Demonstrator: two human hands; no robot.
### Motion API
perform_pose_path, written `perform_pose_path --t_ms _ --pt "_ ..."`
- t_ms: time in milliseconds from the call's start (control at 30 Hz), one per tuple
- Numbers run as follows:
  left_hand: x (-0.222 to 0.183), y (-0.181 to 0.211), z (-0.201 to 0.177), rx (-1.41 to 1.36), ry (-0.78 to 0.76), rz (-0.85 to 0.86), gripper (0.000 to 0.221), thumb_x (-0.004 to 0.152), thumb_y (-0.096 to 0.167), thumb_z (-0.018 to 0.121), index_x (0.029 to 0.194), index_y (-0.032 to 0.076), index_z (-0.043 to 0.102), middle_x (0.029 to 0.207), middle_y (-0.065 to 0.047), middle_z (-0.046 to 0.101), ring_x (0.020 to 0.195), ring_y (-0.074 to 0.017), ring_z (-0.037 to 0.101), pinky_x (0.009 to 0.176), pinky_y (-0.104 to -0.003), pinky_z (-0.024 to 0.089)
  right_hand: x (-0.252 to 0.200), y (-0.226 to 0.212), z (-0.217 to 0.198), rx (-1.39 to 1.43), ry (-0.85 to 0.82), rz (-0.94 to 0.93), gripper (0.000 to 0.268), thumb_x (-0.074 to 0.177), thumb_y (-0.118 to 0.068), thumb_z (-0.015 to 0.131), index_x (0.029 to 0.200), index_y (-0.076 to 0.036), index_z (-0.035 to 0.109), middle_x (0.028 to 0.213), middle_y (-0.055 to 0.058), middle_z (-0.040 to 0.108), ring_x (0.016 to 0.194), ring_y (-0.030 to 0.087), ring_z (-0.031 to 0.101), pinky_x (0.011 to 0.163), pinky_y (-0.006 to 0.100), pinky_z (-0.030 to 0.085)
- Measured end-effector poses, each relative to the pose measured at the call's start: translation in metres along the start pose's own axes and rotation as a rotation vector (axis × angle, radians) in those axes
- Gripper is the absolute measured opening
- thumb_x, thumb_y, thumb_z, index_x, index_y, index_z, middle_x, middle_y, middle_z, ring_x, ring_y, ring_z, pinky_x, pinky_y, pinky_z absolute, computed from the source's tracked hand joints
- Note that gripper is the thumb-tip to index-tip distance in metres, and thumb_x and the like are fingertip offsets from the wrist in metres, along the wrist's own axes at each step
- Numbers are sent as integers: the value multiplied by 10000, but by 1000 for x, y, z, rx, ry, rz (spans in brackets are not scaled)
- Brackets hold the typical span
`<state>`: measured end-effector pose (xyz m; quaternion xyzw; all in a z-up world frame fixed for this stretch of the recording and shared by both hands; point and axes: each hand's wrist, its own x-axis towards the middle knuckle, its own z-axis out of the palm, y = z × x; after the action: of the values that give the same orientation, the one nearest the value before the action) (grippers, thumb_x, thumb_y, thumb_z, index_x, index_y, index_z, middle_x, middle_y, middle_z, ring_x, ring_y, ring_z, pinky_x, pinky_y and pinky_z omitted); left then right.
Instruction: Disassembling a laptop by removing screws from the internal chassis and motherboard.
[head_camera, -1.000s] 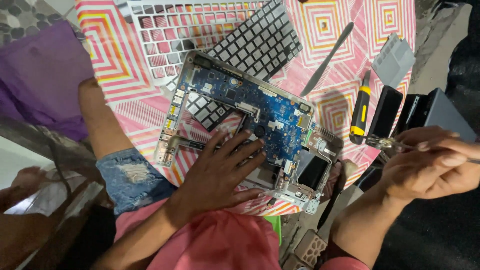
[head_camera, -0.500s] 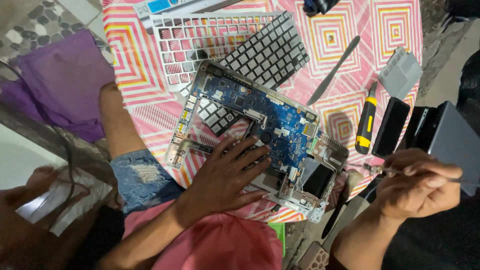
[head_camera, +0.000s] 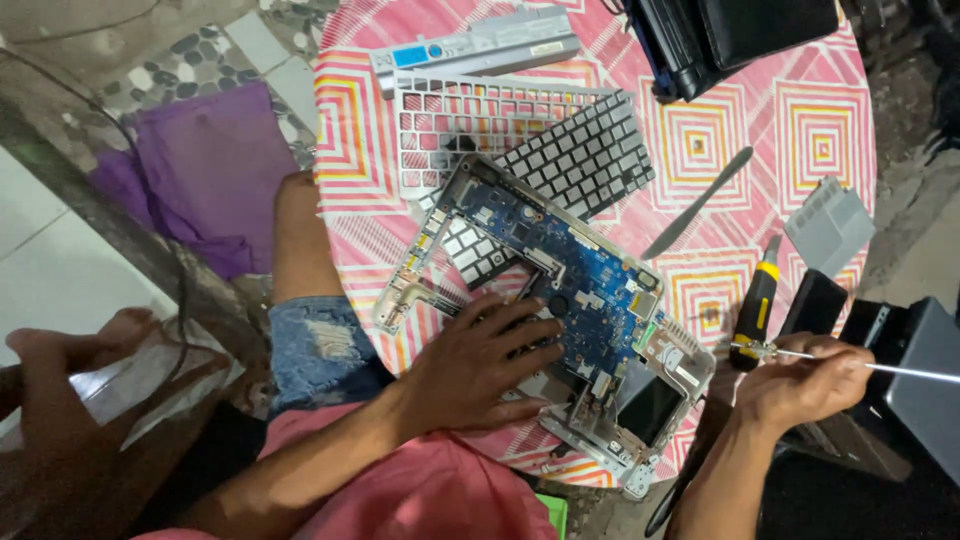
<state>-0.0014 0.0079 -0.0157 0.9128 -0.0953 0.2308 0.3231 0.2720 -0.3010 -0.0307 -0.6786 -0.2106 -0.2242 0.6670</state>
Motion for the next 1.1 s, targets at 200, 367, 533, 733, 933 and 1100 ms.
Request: perform_pose_path --t_ms 200,367,533,733,933,1100 --pt "-5 2 2 -26 19 -16 481 989 495 493 1274 134 633 1392 -69 596 1364 -322 501 1111 -507 314 21 14 45 85 17 -4 533 1062 -516 597 812 -72 441 622 103 417 539 211 454 507 321 340" --pt "-3 4 -1 -7 -7 -35 488 962 502 530 1276 144 638 1409 -58 596 1382 -310 489 1113 -503 321 51 25 69 156 -101 7 400 1116 -394 574 914 -74 442 764 86 412 537 183 423 505 312 369" --pt "-1 4 -2 -19 -22 -36 471 954 473 567 1270 133 645 1396 -68 602 1366 -323 500 1109 -482 346 62 6 87 188 -211 -35 357 1141 -324 572 944 -65 425 840 113 434 528 239 428 475 350 373" --pt "-5 6 0 6 -12 -37 452 979 464 534 1289 151 634 1406 -50 596 1380 -304 501 1104 -481 359 19 -38 83 162 -351 -38 411 1155 -389 556 961 -45 442 770 107 438 557 203 492 554 319 428" --pt "-7 2 1 -13 66 -30 408 982 430 552 1265 151 645 1388 -49 606 1357 -300 525 1085 -485 374 -32 -45 73 27 -508 -66 365 1128 -283 496 884 -14 470 775 140 511 646 249 559 645 359 514" --pt "-9 0 4 -8 10 -34 424 956 399 602 1293 143 613 1422 -46 566 1393 -305 474 1079 -502 357 -47 -67 83 -68 -597 -160 387 1097 -263 470 829 13 503 734 138 550 600 231 581 621 348 528"
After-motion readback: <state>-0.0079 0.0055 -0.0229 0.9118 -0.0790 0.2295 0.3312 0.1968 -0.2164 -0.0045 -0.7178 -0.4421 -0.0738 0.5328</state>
